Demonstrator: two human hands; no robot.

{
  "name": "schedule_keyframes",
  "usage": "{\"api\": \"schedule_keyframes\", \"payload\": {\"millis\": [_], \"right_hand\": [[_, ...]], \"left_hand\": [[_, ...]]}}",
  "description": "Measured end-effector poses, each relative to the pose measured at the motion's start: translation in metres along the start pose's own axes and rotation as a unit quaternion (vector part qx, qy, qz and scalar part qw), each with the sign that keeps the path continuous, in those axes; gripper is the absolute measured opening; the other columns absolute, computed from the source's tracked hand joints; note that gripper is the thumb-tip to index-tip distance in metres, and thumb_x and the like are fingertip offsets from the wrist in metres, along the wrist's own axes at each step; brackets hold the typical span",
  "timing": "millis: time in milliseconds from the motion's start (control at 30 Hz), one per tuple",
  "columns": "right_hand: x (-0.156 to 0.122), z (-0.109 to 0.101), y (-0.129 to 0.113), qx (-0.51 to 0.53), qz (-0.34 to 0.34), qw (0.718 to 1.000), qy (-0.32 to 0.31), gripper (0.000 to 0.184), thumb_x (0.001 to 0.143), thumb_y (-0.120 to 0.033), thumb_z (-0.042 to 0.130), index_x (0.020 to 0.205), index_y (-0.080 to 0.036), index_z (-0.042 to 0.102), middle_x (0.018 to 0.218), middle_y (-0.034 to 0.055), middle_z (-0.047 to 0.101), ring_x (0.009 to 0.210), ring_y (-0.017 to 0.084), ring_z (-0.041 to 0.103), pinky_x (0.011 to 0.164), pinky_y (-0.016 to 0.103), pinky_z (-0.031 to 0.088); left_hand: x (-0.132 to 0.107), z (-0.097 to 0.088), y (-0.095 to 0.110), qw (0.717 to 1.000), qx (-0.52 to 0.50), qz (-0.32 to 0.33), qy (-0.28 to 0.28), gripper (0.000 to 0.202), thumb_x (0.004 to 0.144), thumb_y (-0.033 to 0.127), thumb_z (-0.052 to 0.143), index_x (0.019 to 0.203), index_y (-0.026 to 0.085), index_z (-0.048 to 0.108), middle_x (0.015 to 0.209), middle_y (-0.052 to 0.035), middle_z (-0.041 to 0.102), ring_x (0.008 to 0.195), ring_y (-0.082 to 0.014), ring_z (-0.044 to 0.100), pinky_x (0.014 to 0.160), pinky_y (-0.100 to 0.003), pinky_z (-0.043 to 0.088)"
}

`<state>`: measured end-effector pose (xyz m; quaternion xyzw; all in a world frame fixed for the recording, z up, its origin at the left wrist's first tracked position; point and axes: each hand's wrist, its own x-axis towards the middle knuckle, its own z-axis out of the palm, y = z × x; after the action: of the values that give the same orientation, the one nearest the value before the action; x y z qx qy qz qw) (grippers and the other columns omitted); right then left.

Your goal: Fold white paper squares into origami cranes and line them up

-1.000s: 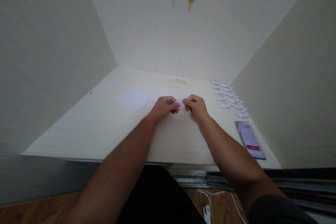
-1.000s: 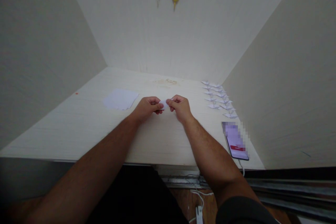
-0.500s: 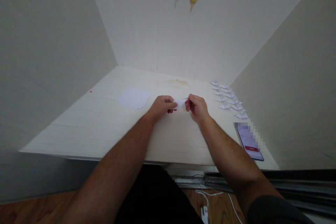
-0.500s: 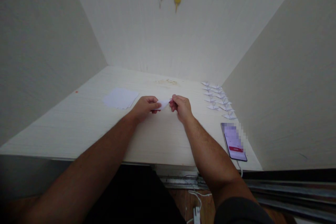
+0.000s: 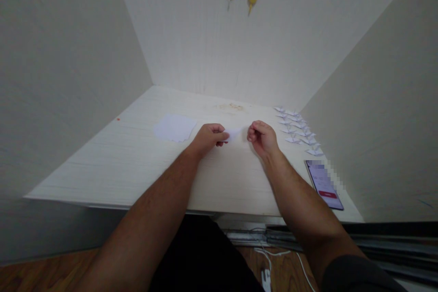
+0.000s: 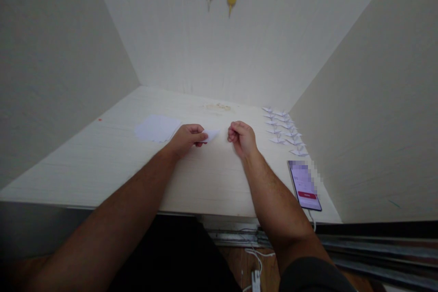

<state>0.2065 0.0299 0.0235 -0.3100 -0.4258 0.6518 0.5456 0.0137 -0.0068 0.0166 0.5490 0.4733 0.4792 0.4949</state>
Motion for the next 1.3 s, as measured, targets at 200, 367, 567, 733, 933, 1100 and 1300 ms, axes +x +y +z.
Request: {"api": "schedule_keyframes", "payload": {"millis": [200, 367, 567, 733, 933, 1100, 1300], "right_hand": [[-0.002, 0.008, 0.010, -0.089, -0.006, 0.996, -0.025, 0.034, 0.066, -0.050, 0.076, 0.076, -0.019, 0.065, 0.055, -0.0039, 0.057, 0.042, 0.008, 0.044, 0.040, 0.021, 0.038], [-0.013, 0.011, 0.017, -0.141, 0.004, 0.989, -0.041, 0.027, 0.060, -0.036, 0.082, 0.061, -0.018, 0.063, 0.048, -0.0036, 0.053, 0.043, 0.007, 0.045, 0.042, 0.020, 0.037], [-0.013, 0.002, 0.019, -0.080, 0.040, 0.995, -0.038, 0.020, 0.058, -0.026, 0.083, 0.060, -0.019, 0.065, 0.049, -0.0024, 0.051, 0.045, 0.008, 0.045, 0.041, 0.020, 0.037], [-0.019, 0.004, 0.017, -0.081, 0.053, 0.994, -0.042, 0.021, 0.058, -0.029, 0.084, 0.065, -0.020, 0.067, 0.048, -0.0018, 0.050, 0.047, 0.010, 0.044, 0.042, 0.022, 0.039], [-0.020, 0.006, 0.015, -0.113, 0.053, 0.990, -0.067, 0.019, 0.064, -0.032, 0.083, 0.070, -0.023, 0.068, 0.039, -0.0055, 0.041, 0.037, 0.008, 0.034, 0.036, 0.023, 0.030], [-0.018, 0.004, 0.016, -0.141, 0.026, 0.987, -0.069, 0.020, 0.064, -0.037, 0.082, 0.069, -0.024, 0.068, 0.045, -0.0011, 0.053, 0.038, 0.013, 0.046, 0.036, 0.026, 0.037], [-0.011, 0.001, 0.020, -0.206, -0.040, 0.977, -0.026, 0.016, 0.061, -0.029, 0.078, 0.065, -0.020, 0.067, 0.058, 0.0005, 0.064, 0.044, 0.013, 0.057, 0.043, 0.026, 0.046]], "left_hand": [[0.004, 0.001, -0.005, 1.000, -0.014, 0.012, 0.018, 0.022, 0.069, 0.034, 0.071, 0.066, 0.014, 0.062, 0.050, 0.0017, 0.057, 0.045, -0.0074, 0.045, 0.046, -0.021, 0.032], [-0.002, 0.008, -0.006, 1.000, 0.003, 0.022, -0.019, 0.022, 0.071, 0.034, 0.071, 0.071, 0.014, 0.062, 0.056, 0.0016, 0.060, 0.048, -0.0075, 0.049, 0.049, -0.021, 0.033], [-0.002, 0.012, -0.010, 0.997, -0.044, 0.018, -0.066, 0.015, 0.076, 0.028, 0.070, 0.075, 0.016, 0.061, 0.058, 0.0038, 0.057, 0.051, -0.0057, 0.045, 0.052, -0.022, 0.035], [-0.003, 0.013, -0.009, 0.994, -0.068, 0.035, -0.076, 0.013, 0.075, 0.023, 0.073, 0.073, 0.016, 0.062, 0.056, 0.0032, 0.058, 0.051, -0.0066, 0.045, 0.050, -0.023, 0.034], [-0.007, 0.015, -0.005, 0.996, -0.063, 0.040, -0.056, 0.014, 0.076, 0.013, 0.072, 0.066, 0.017, 0.063, 0.054, 0.0026, 0.056, 0.051, -0.0075, 0.048, 0.052, -0.025, 0.037], [-0.003, 0.016, -0.007, 0.998, -0.049, 0.024, -0.027, 0.022, 0.084, 0.023, 0.066, 0.063, 0.018, 0.063, 0.055, -0.0007, 0.057, 0.049, -0.0082, 0.046, 0.050, -0.027, 0.037], [0.000, 0.014, -0.006, 0.996, -0.091, -0.021, -0.017, 0.011, 0.079, 0.019, 0.068, 0.087, 0.012, 0.071, 0.068, -0.0024, 0.064, 0.057, -0.0085, 0.054, 0.052, -0.024, 0.042]]}}
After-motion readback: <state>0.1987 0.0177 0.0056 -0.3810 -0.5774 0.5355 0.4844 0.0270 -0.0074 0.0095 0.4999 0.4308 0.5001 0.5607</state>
